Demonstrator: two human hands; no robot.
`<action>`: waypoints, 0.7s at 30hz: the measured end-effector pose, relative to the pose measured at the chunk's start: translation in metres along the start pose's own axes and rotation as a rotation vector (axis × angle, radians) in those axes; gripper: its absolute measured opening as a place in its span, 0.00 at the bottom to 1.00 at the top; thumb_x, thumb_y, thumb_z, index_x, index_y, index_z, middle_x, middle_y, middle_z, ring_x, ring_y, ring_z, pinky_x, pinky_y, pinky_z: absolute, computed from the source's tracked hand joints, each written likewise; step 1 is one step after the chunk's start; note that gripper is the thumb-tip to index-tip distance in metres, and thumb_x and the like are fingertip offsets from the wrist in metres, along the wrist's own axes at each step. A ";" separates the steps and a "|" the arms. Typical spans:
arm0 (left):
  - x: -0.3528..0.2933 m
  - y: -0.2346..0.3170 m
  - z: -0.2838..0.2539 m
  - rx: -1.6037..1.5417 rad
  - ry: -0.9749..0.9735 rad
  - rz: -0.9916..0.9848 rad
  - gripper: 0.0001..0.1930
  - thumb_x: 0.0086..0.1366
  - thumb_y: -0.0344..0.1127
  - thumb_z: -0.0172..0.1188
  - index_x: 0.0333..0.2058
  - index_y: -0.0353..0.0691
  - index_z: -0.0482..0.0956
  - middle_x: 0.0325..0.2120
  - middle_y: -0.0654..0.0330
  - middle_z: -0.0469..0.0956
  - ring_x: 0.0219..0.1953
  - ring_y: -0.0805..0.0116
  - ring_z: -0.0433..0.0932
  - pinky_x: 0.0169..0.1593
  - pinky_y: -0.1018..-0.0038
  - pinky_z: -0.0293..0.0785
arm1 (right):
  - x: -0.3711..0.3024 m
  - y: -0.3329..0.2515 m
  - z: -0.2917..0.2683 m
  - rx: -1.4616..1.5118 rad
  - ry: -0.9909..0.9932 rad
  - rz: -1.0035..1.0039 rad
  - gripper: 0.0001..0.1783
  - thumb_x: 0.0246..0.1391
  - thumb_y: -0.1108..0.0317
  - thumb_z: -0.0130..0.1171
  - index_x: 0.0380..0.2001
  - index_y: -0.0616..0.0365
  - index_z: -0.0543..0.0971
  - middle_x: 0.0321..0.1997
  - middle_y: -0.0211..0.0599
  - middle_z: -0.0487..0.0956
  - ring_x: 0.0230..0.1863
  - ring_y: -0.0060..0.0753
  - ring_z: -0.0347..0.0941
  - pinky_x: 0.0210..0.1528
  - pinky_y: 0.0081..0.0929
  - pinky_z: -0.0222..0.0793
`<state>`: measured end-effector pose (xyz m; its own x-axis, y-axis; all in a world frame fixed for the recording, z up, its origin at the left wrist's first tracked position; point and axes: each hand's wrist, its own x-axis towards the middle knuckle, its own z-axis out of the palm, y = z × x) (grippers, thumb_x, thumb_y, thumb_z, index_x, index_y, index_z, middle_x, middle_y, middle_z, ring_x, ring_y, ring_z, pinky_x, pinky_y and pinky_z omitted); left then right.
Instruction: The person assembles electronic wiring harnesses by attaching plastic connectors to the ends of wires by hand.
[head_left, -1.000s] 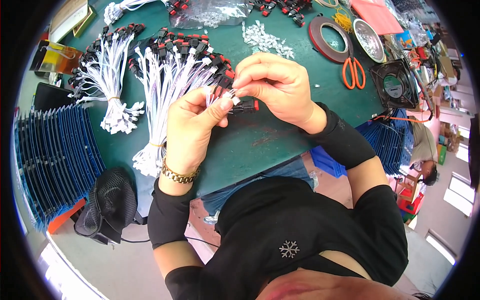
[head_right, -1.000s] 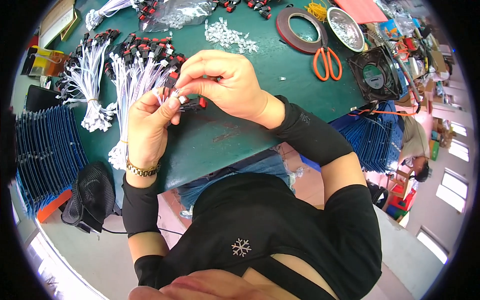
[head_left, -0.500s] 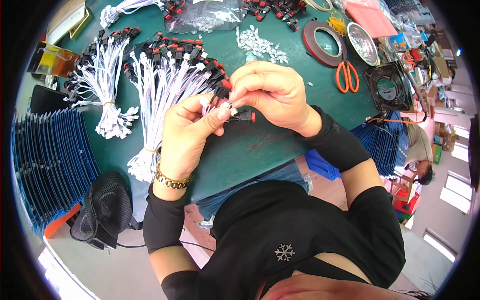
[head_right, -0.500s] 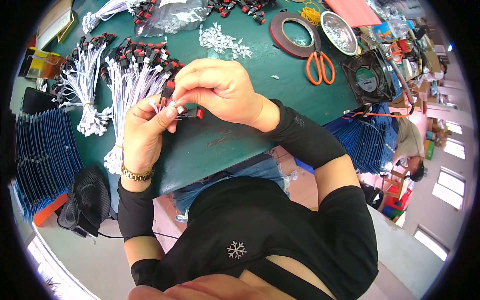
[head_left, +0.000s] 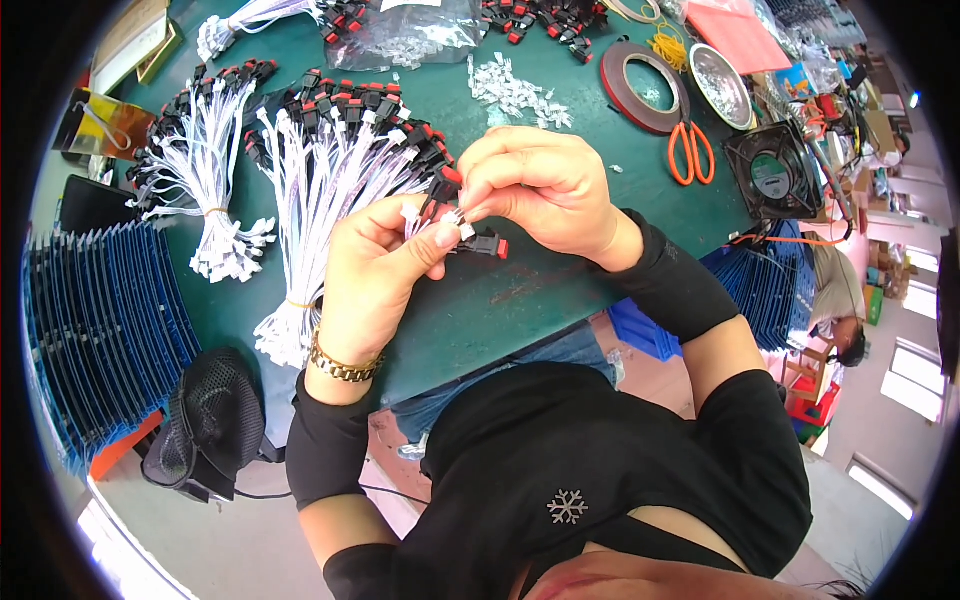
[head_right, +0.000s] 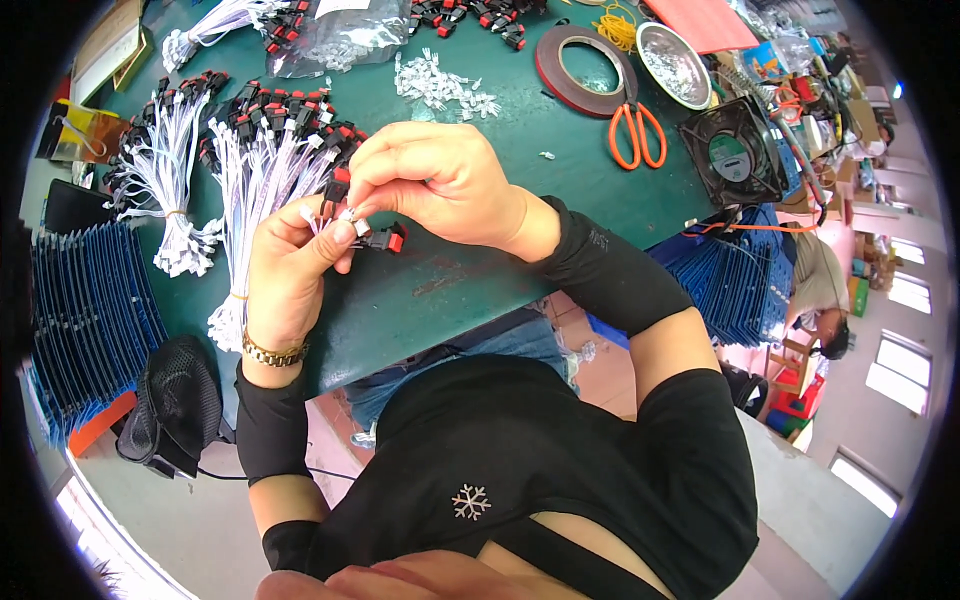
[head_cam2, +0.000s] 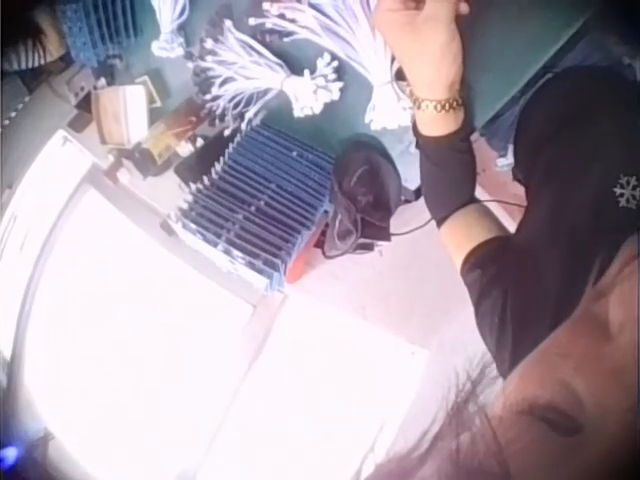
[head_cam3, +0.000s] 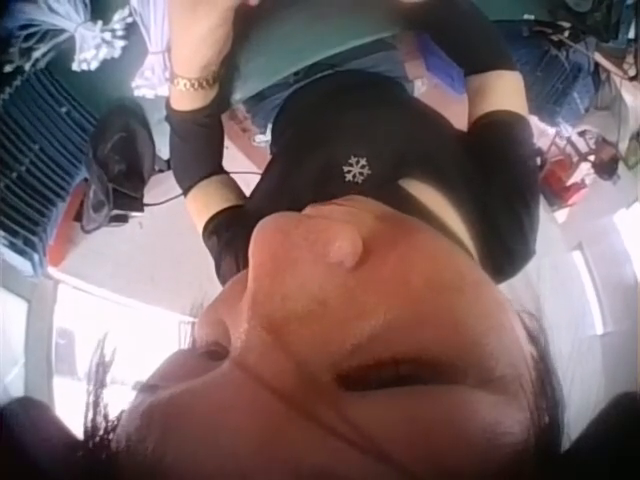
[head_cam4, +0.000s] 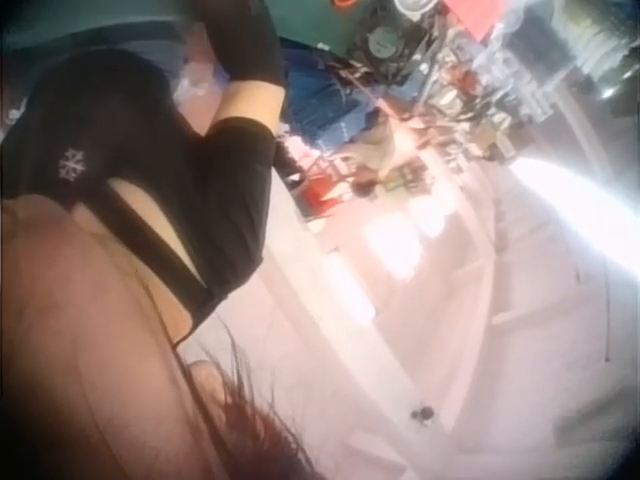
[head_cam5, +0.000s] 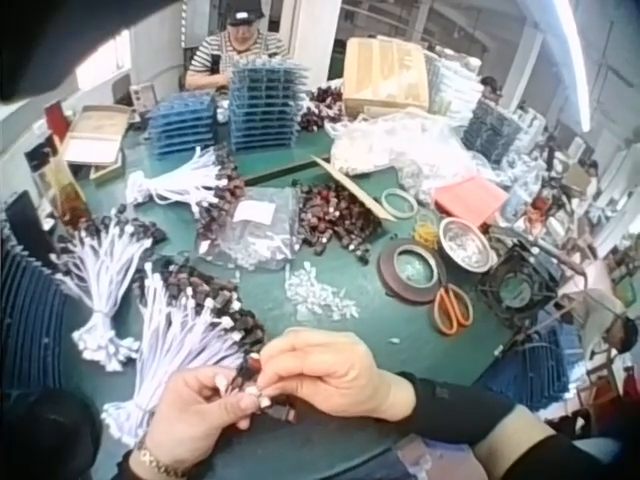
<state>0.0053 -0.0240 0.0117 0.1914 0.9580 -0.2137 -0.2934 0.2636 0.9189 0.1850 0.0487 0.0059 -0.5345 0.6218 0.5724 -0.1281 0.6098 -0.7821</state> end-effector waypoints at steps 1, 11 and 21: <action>0.000 0.000 -0.001 0.000 -0.001 -0.001 0.05 0.58 0.31 0.62 0.30 0.35 0.78 0.23 0.69 0.74 0.21 0.84 0.68 0.27 0.87 0.64 | 0.001 -0.001 -0.001 0.000 -0.012 0.000 0.05 0.42 0.77 0.64 0.26 0.60 0.79 0.29 0.35 0.77 0.29 0.29 0.74 0.30 0.20 0.71; -0.002 0.003 -0.003 0.032 -0.033 -0.105 0.06 0.58 0.29 0.61 0.33 0.33 0.78 0.24 0.64 0.77 0.19 0.82 0.71 0.24 0.87 0.66 | 0.000 0.000 -0.003 -0.009 -0.070 -0.050 0.08 0.39 0.75 0.66 0.26 0.61 0.78 0.27 0.37 0.76 0.27 0.31 0.72 0.29 0.23 0.68; -0.003 0.005 -0.004 0.069 -0.077 -0.150 0.08 0.57 0.30 0.62 0.34 0.32 0.78 0.24 0.63 0.78 0.20 0.80 0.73 0.25 0.86 0.67 | 0.001 -0.001 -0.006 0.031 -0.136 -0.023 0.07 0.39 0.75 0.66 0.26 0.62 0.78 0.27 0.38 0.76 0.27 0.32 0.73 0.29 0.22 0.69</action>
<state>-0.0005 -0.0248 0.0161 0.2995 0.8966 -0.3263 -0.1916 0.3916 0.9000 0.1902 0.0515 0.0087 -0.6393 0.5343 0.5531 -0.1662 0.6063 -0.7777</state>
